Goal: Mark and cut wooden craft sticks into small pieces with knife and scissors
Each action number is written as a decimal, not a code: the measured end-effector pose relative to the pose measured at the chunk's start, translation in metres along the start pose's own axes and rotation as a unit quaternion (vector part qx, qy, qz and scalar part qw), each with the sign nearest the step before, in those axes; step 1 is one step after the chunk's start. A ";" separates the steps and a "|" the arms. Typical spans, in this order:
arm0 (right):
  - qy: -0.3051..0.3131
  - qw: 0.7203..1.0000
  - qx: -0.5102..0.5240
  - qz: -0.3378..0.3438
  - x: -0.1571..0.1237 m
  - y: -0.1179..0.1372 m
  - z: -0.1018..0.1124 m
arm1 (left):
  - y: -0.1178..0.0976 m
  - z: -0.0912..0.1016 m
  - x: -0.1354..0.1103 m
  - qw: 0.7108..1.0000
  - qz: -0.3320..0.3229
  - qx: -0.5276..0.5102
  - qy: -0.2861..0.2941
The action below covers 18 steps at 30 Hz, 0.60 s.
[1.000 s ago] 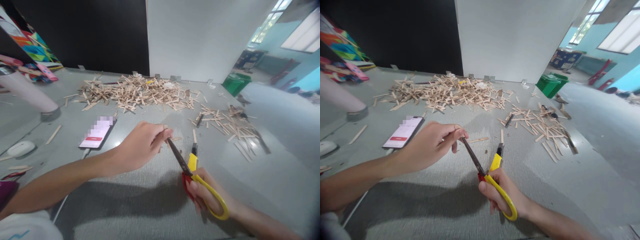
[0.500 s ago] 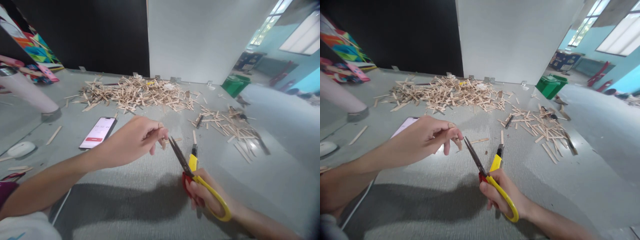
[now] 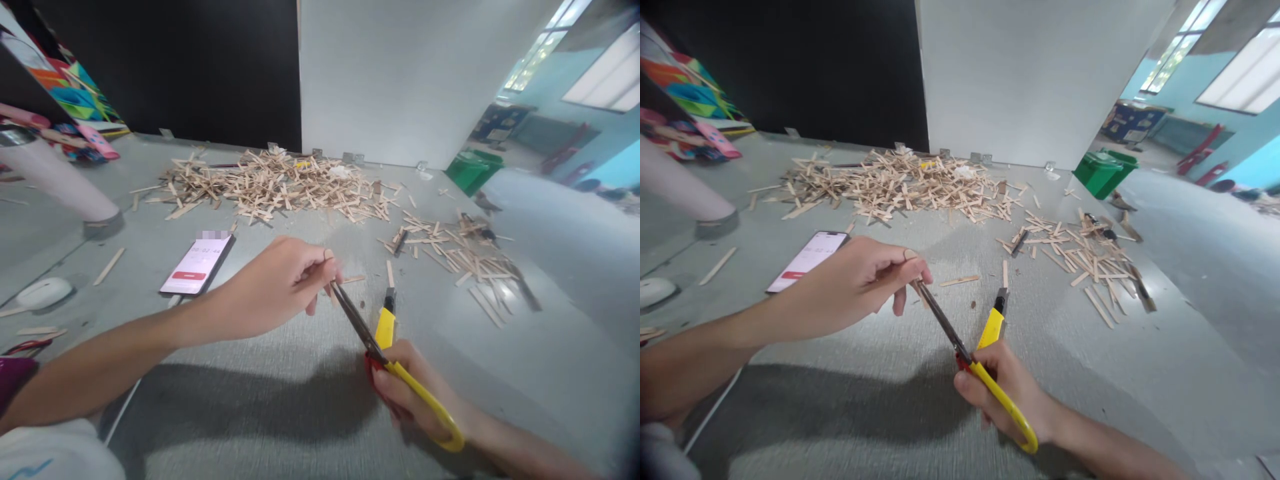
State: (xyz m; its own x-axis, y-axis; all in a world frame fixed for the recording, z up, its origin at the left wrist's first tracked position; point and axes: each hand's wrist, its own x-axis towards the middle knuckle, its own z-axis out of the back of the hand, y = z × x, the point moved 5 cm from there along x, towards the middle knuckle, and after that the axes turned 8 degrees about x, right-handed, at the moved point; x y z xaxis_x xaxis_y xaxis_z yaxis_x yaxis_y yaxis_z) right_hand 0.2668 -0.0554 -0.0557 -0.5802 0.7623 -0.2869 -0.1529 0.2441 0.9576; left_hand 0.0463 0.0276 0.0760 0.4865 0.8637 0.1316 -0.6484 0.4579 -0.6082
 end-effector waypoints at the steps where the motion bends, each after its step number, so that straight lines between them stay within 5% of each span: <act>1: 0.007 1.000 -0.002 0.001 0.000 0.000 -0.001 | 0.000 -0.001 0.000 1.000 0.000 0.000 0.003; 18: -0.006 1.000 -0.007 -0.003 0.004 0.002 -0.003 | -0.002 -0.005 0.002 0.999 0.021 -0.037 0.013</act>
State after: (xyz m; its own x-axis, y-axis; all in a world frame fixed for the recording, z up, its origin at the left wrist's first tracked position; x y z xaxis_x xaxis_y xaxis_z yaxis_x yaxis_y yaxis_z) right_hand 0.2620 -0.0535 -0.0549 -0.5696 0.7683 -0.2921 -0.1670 0.2397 0.9564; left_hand 0.0515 0.0271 0.0733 0.4754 0.8757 0.0842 -0.6241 0.4032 -0.6692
